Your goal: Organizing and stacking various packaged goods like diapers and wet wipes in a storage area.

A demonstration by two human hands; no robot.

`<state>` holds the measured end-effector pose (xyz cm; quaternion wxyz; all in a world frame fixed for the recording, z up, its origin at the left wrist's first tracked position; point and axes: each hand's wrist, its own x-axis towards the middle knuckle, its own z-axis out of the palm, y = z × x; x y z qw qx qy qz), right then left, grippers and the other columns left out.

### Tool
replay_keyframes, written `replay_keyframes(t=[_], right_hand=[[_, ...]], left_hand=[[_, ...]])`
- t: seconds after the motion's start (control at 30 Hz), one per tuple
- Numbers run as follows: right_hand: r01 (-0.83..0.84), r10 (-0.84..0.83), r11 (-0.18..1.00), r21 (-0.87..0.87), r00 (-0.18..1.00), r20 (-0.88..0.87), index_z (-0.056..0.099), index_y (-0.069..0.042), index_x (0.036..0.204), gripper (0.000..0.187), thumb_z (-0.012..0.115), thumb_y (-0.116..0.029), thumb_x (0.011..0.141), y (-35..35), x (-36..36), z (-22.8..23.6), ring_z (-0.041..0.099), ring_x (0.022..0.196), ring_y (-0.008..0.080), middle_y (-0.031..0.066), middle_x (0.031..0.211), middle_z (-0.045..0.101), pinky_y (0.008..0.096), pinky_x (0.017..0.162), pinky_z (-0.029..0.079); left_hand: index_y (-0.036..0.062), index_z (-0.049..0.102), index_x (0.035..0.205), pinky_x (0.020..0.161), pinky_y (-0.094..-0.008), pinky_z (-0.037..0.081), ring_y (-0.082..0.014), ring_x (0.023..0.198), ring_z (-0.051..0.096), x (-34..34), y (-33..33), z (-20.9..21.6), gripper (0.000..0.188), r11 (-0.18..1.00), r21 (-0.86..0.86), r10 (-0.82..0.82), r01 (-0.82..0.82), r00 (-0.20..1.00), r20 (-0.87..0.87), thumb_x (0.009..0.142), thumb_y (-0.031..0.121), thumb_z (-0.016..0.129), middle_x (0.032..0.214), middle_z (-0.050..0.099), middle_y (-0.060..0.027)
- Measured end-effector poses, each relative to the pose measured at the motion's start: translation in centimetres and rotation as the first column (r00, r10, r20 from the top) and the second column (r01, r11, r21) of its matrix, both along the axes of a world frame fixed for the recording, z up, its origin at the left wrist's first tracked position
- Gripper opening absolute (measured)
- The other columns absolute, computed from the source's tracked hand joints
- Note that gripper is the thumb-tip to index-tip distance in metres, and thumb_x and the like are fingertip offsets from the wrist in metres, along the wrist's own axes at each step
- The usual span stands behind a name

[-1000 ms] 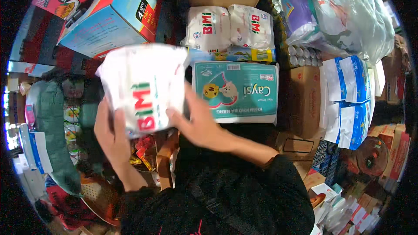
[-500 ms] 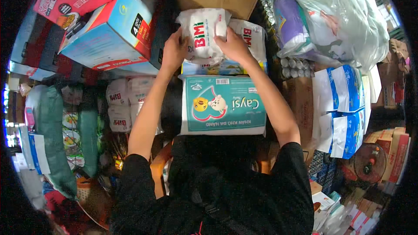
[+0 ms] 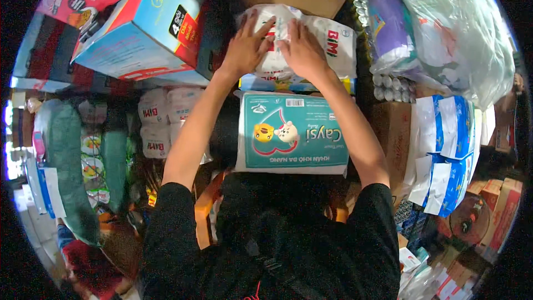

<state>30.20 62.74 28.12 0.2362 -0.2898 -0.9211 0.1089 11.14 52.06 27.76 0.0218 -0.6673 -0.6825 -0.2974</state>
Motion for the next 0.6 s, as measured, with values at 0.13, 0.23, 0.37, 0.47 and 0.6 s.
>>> replay_keyframes(t=[0.13,0.23,0.37,0.47,0.6], right_hand=[[0.011,-0.012,1.000,0.030,0.999,0.038,0.040,0.012,0.156,0.078,0.063,-0.042,0.105,-0.1,0.0,-0.2,0.056,0.136,0.0533,0.0377,0.154,0.051,0.0593,0.116,0.045],[0.014,0.004,0.985,-0.175,0.995,0.104,0.036,0.012,0.160,0.079,0.059,-0.043,0.108,-0.1,0.3,2.1,0.045,0.149,0.0547,0.0406,0.160,0.043,0.0560,0.125,0.037],[0.237,-0.227,0.963,-0.126,0.970,0.082,0.028,0.009,0.166,0.087,0.063,-0.044,0.106,-4.2,0.0,6.1,0.040,0.155,0.0500,0.0390,0.165,0.038,0.0547,0.127,0.036],[-0.087,-0.024,0.942,-0.325,0.946,-0.323,0.030,0.009,0.166,0.086,0.067,-0.041,0.106,-10.3,0.8,9.7,0.041,0.156,0.0462,0.0360,0.167,0.038,0.0522,0.128,0.034],[-0.496,0.110,0.570,-0.655,0.836,-0.537,0.048,0.003,0.160,0.066,0.072,-0.023,0.104,-23.7,3.7,13.0,0.045,0.156,0.0344,0.0246,0.165,0.050,0.0445,0.130,0.032]], left_hand=[[0.0292,0.043,0.168,0.122,-0.0611,0.040,-0.0525,0.153,0.040,-0.1,-0.9,0.9,0.060,0.999,-0.038,-0.008,0.010,0.998,0.055,0.111,0.043,0.055,0.171,0.036,-0.0286],[0.0206,0.051,0.163,0.124,-0.0533,0.039,-0.0451,0.153,0.045,0.2,-3.2,2.3,0.056,0.996,0.071,0.061,-0.056,0.995,-0.078,0.109,0.029,0.060,0.168,0.045,-0.0234],[0.0101,0.062,0.151,0.124,-0.0502,0.040,-0.0410,0.150,0.050,0.1,-10.4,2.1,0.050,0.964,0.263,0.024,-0.048,0.995,0.095,0.101,0.012,0.063,0.162,0.054,-0.0189],[0.0060,0.066,0.144,0.123,-0.0493,0.040,-0.0381,0.148,0.052,-1.7,-17.8,0.0,0.043,0.947,0.239,0.173,-0.214,0.968,0.182,0.102,0.008,0.061,0.159,0.057,-0.0191],[0.0029,0.072,0.129,0.119,-0.0496,0.043,-0.0387,0.137,0.058,-5.2,-27.6,-3.5,0.028,0.793,0.211,0.563,-0.571,0.820,0.102,0.109,0.013,0.056,0.149,0.063,-0.0182]])
